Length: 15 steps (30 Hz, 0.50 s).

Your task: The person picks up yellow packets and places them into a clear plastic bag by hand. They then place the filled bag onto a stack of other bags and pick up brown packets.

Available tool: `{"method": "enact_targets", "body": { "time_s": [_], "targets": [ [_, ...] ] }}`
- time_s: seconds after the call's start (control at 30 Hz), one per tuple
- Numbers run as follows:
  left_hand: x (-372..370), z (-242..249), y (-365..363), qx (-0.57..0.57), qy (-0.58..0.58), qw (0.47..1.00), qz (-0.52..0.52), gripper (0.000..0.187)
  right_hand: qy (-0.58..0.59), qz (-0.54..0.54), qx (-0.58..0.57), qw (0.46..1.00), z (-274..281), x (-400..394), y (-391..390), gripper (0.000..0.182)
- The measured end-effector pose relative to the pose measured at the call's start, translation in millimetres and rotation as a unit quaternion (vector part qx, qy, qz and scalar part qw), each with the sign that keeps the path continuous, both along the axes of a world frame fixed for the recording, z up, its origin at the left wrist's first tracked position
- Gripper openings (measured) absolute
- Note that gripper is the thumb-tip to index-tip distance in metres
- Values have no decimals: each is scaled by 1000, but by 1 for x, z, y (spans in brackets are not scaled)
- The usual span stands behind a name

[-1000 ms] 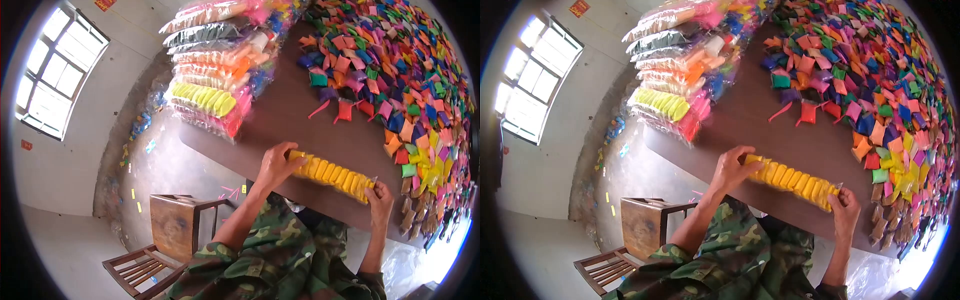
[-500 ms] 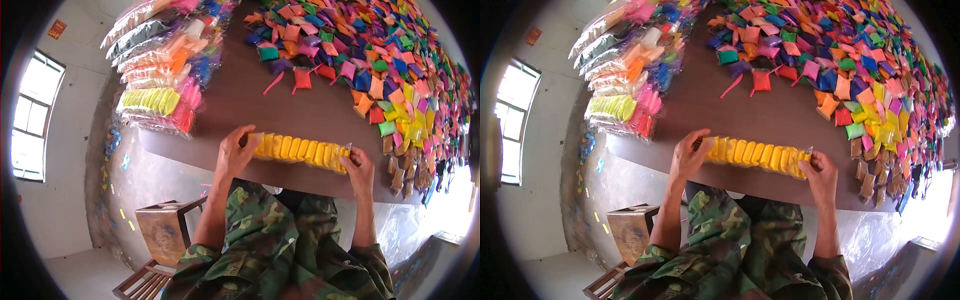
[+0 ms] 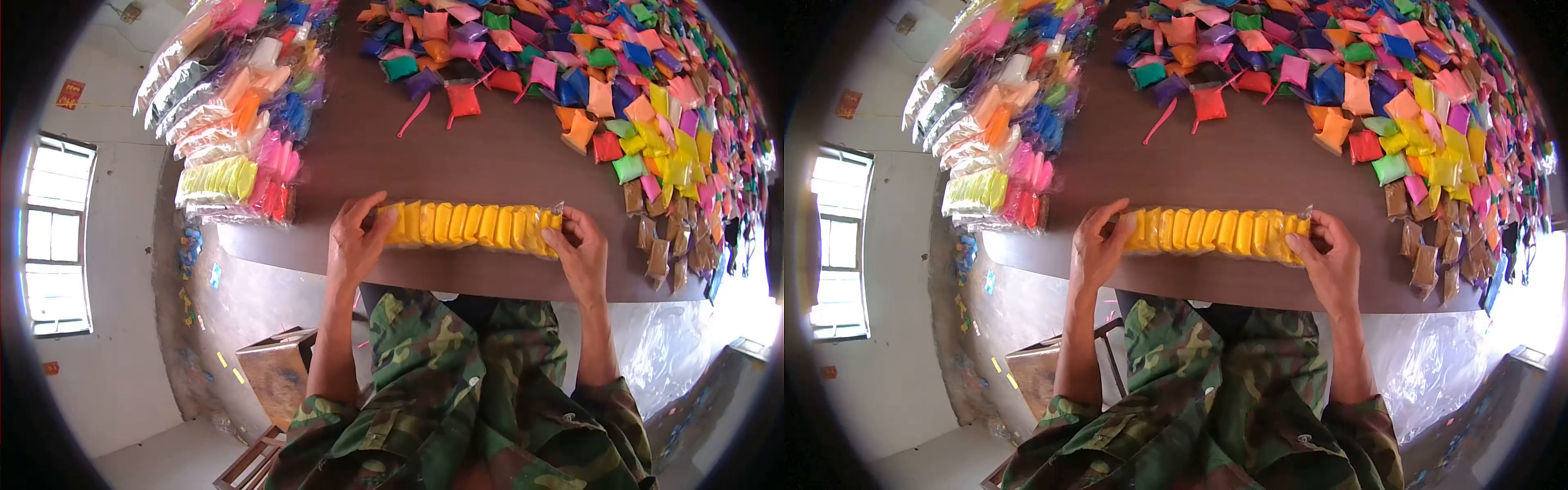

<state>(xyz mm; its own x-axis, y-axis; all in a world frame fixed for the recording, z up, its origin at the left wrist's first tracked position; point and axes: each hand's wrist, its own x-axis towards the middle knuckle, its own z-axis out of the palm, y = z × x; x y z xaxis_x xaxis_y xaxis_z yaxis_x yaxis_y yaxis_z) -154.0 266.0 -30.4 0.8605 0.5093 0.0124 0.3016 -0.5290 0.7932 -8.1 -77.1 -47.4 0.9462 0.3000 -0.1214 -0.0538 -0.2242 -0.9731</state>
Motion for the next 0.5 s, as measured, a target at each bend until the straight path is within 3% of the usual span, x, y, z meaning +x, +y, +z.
{"method": "enact_targets", "body": {
  "time_s": [0.07, 0.17, 0.27, 0.5],
  "targets": [
    [-2, 10, -6, -33, -13, 999, -3, 62, -3, 1, 1, 1000, -2, 1, 1, 45],
    [-3, 25, -7, 214, -32, 970, -114, 87, 3, 5, 7, 1000, 0, 1, 0, 45],
    [9, 42, -16, 226, 25, 956, -183, 95, 3, 9, 6, 1000, 1, 1, 1, 45],
    [20, 16, 17, 129, 103, 955, -247, 91, -10, 8, -2, 1000, 0, 1, 1, 45]
  ]
}}
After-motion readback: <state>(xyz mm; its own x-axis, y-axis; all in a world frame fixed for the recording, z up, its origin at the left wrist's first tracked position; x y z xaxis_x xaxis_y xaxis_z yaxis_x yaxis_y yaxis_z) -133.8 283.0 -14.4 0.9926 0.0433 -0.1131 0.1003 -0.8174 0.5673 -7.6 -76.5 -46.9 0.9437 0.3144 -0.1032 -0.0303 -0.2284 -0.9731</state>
